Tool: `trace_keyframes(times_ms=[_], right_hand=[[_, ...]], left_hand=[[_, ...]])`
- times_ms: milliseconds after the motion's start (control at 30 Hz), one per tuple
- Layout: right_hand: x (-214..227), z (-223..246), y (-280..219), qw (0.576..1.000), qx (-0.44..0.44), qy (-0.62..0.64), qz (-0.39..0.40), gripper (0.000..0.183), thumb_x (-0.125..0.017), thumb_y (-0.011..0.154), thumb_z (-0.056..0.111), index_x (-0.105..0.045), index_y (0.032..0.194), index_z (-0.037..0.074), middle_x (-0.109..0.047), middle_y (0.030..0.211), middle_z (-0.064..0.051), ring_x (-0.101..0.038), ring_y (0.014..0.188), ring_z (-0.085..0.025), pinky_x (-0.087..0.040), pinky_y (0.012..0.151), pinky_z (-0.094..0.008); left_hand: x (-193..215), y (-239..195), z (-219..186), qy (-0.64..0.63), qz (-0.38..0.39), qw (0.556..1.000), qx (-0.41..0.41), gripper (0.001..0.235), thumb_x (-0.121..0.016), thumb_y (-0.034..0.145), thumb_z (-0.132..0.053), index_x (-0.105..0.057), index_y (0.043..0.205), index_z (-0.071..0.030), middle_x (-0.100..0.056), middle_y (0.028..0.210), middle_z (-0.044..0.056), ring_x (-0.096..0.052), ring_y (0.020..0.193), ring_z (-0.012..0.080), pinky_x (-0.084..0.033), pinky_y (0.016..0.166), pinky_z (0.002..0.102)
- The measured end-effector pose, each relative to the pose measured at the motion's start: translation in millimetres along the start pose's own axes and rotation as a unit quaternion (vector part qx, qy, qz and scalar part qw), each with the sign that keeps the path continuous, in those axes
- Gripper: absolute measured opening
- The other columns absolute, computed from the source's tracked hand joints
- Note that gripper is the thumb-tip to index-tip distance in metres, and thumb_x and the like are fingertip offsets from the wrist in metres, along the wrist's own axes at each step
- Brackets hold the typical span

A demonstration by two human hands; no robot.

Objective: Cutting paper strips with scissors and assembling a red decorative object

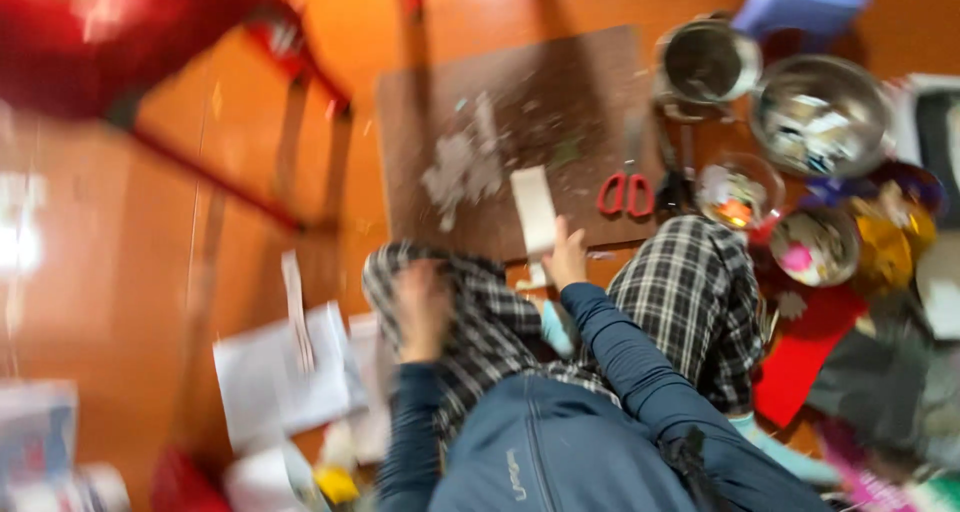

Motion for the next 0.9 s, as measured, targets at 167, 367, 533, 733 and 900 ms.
trace_keyframes(times_ms=[167, 367, 533, 733, 900], right_hand=[[-39.5, -47.7, 36.9, 0.983, -0.074, 0.166, -0.013, 0.101, -0.099, 0.071, 0.01, -0.043, 0.155, 0.018, -0.063, 0.119, -0.023, -0.074, 0.113, -0.046, -0.064, 0.097, -0.047], [-32.9, -20.5, 21.3, 0.843, -0.154, 0.5, 0.125, 0.077, -0.105, 0.067, 0.003, -0.071, 0.137, 0.003, -0.078, 0.103, -0.016, -0.079, 0.09, -0.025, -0.069, 0.079, -0.034], [-20.5, 16.3, -44.4, 0.824, -0.149, 0.479, 0.264, 0.056, -0.098, 0.076, 0.001, -0.079, 0.128, 0.005, -0.081, 0.108, -0.013, -0.079, 0.09, -0.025, -0.068, 0.074, -0.031], [7.6, 14.9, -62.9, 0.877, 0.0, 0.347, 0.331, 0.051, -0.105, 0.075, 0.022, -0.081, 0.117, 0.004, -0.079, 0.098, -0.008, -0.077, 0.085, -0.017, -0.066, 0.064, -0.027], [65.3, 43.9, -46.2, 0.802, 0.054, 0.516, 0.295, 0.081, -0.077, 0.094, 0.064, -0.056, 0.157, 0.016, -0.075, 0.138, -0.007, -0.072, 0.119, -0.02, -0.06, 0.08, -0.031]], left_hand=[[-169.5, 13.0, -42.2, -0.142, 0.253, 0.954, 0.076, 0.038, -0.078, 0.098, -0.019, -0.069, 0.134, -0.009, -0.073, 0.124, 0.016, -0.067, 0.122, 0.0356, -0.047, 0.111, 0.047], [-156.2, 21.5, -42.3, -0.295, 0.323, 0.796, 0.418, 0.071, -0.062, 0.111, -0.057, -0.064, 0.146, 0.005, -0.068, 0.14, 0.031, -0.065, 0.131, 0.0408, -0.056, 0.11, 0.052], [-168.5, 6.9, -21.5, -0.5, 0.251, 0.568, 0.604, 0.076, -0.077, 0.102, -0.058, -0.059, 0.154, -0.007, -0.075, 0.129, 0.017, -0.079, 0.104, 0.0349, -0.064, 0.09, 0.049], [-146.4, 3.1, -33.7, -0.581, 0.216, 0.464, 0.633, 0.037, -0.082, 0.097, -0.017, -0.068, 0.132, -0.016, -0.081, 0.112, 0.028, -0.082, 0.097, 0.0467, -0.066, 0.085, 0.058], [-81.4, 22.3, -63.7, -0.51, 0.318, 0.607, 0.52, 0.044, -0.085, 0.094, -0.015, -0.074, 0.136, -0.015, -0.081, 0.111, 0.017, -0.081, 0.096, 0.0314, -0.066, 0.082, 0.052]])
Point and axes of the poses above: each hand's wrist, its own y-axis towards the middle knuckle, its own x-axis out of the back of the hand, z = x × y, the point moved 5 cm from there along y, towards the middle knuckle
